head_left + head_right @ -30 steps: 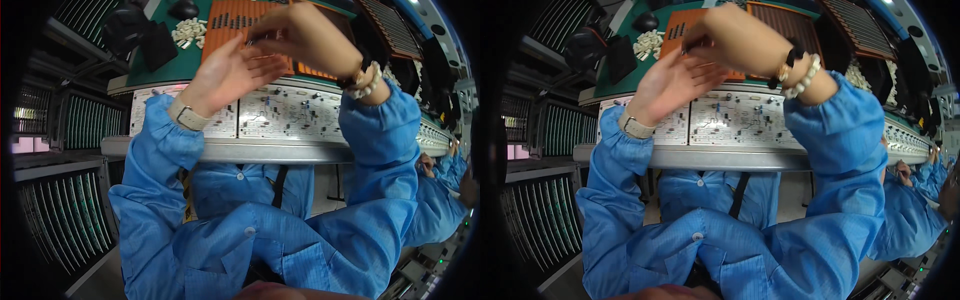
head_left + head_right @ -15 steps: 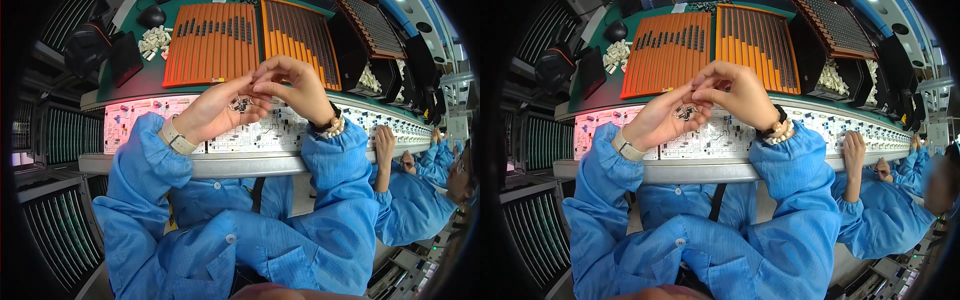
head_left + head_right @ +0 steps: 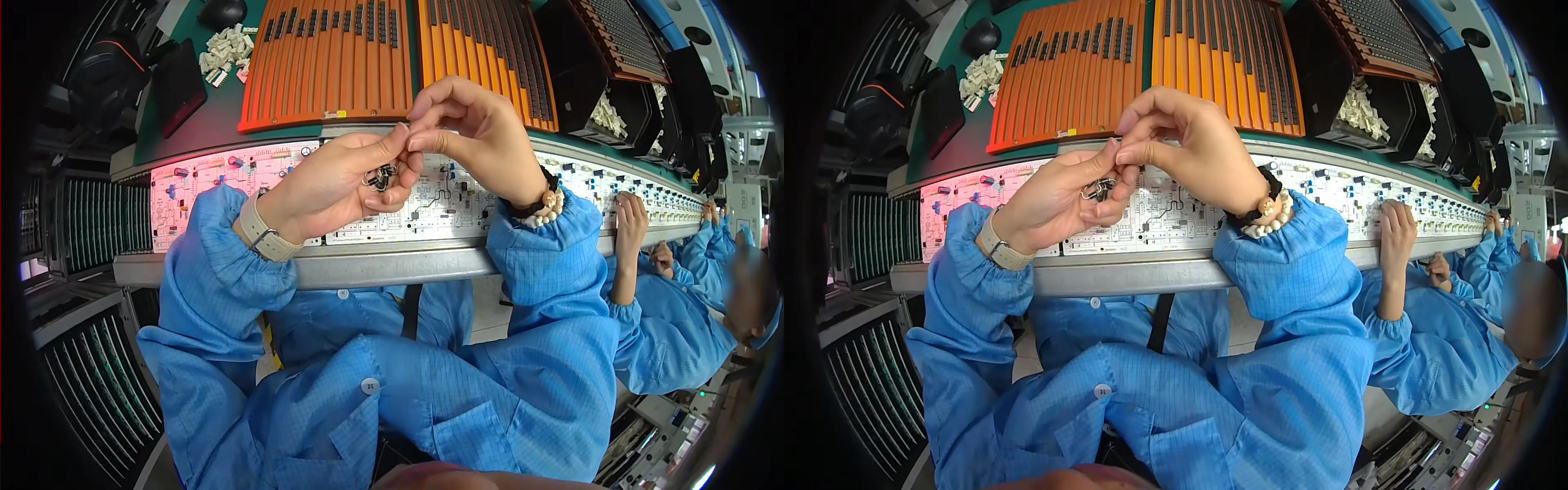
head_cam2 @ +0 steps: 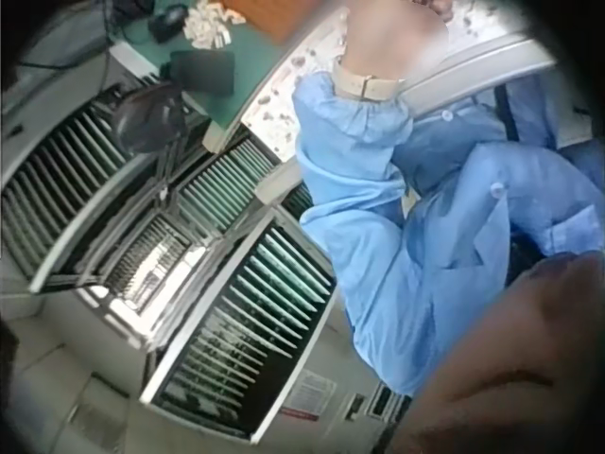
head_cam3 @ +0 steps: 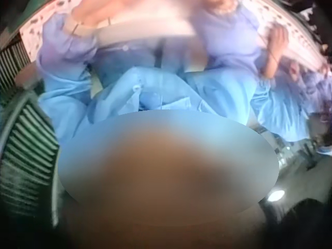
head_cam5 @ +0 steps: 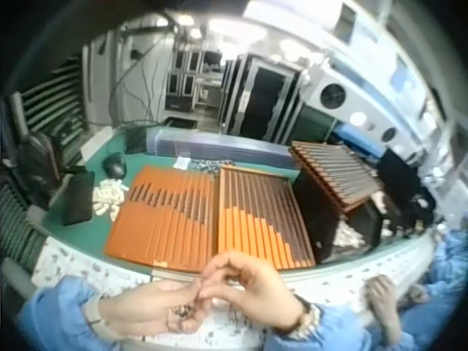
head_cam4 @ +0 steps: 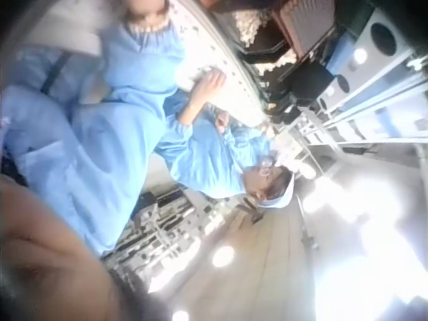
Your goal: Manually placing and fixing small electronic components onto a circuit board panel.
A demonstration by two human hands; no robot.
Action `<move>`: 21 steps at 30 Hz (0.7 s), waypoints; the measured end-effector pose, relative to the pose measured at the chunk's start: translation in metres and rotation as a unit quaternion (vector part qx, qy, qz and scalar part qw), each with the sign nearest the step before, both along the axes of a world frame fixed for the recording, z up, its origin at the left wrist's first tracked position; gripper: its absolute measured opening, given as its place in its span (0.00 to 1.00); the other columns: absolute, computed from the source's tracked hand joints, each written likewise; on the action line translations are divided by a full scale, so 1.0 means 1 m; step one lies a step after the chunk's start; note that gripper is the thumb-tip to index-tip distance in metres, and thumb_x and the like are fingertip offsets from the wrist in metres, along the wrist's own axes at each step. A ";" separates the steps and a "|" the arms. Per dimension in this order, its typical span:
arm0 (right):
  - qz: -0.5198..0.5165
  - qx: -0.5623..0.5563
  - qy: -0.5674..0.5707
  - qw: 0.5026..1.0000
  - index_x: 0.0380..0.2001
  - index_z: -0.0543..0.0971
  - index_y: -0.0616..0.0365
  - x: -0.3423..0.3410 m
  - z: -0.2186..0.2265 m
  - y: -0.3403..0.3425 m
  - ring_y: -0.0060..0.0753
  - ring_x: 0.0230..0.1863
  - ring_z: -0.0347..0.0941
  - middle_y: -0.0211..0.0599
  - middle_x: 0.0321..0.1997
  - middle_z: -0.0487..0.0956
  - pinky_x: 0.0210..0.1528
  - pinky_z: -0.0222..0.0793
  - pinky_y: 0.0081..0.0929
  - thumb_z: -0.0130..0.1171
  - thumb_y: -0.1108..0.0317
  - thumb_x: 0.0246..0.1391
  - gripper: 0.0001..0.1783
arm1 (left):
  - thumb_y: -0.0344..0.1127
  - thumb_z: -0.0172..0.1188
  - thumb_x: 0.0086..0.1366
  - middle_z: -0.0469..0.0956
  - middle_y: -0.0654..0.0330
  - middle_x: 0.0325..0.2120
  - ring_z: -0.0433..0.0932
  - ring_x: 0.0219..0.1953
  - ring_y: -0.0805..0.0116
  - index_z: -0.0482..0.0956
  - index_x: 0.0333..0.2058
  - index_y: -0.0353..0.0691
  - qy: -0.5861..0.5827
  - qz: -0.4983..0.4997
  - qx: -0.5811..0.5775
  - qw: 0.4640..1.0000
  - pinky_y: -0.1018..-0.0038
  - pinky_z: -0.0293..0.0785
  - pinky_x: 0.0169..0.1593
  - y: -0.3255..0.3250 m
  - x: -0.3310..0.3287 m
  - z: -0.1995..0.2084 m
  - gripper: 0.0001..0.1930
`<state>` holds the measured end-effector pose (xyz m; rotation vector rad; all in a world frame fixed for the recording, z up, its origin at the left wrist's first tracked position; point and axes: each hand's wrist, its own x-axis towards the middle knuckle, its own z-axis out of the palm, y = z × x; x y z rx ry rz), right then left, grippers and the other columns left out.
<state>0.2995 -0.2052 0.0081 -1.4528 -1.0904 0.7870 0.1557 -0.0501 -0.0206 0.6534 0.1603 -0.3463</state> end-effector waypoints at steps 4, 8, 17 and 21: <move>0.006 0.002 -0.005 1.000 0.45 0.75 0.66 0.002 -0.002 -0.001 0.25 0.41 0.80 0.36 0.37 0.82 0.48 0.76 0.22 0.65 0.77 0.55 0.15 | 0.51 0.45 0.76 0.70 0.59 0.30 0.67 0.27 0.76 0.73 0.39 0.29 0.005 0.001 0.003 1.000 0.86 0.60 0.24 -0.001 0.001 0.001 0.25; -0.004 -0.024 0.002 1.000 0.47 0.76 0.66 0.004 0.003 -0.005 0.26 0.42 0.80 0.38 0.38 0.83 0.49 0.76 0.23 0.64 0.74 0.58 0.15 | 0.51 0.44 0.76 0.70 0.59 0.29 0.67 0.27 0.75 0.72 0.40 0.29 -0.004 0.015 -0.001 1.000 0.86 0.60 0.24 -0.004 0.001 0.003 0.25; -0.030 0.001 -0.171 0.985 0.40 0.83 0.63 0.005 0.006 -0.016 0.29 0.42 0.81 0.38 0.40 0.84 0.48 0.77 0.26 0.66 0.70 0.56 0.10 | 0.51 0.40 0.78 0.70 0.58 0.29 0.64 0.25 0.76 0.72 0.40 0.29 -0.003 -0.003 -0.030 1.000 0.83 0.60 0.26 -0.004 -0.001 0.002 0.26; -0.008 -0.073 -0.210 0.975 0.37 0.85 0.61 0.002 0.010 -0.015 0.28 0.38 0.80 0.36 0.36 0.85 0.42 0.75 0.24 0.68 0.69 0.54 0.09 | 0.49 0.42 0.78 0.69 0.60 0.28 0.63 0.25 0.77 0.72 0.40 0.29 0.008 -0.001 0.005 1.000 0.83 0.60 0.26 -0.007 -0.001 0.003 0.24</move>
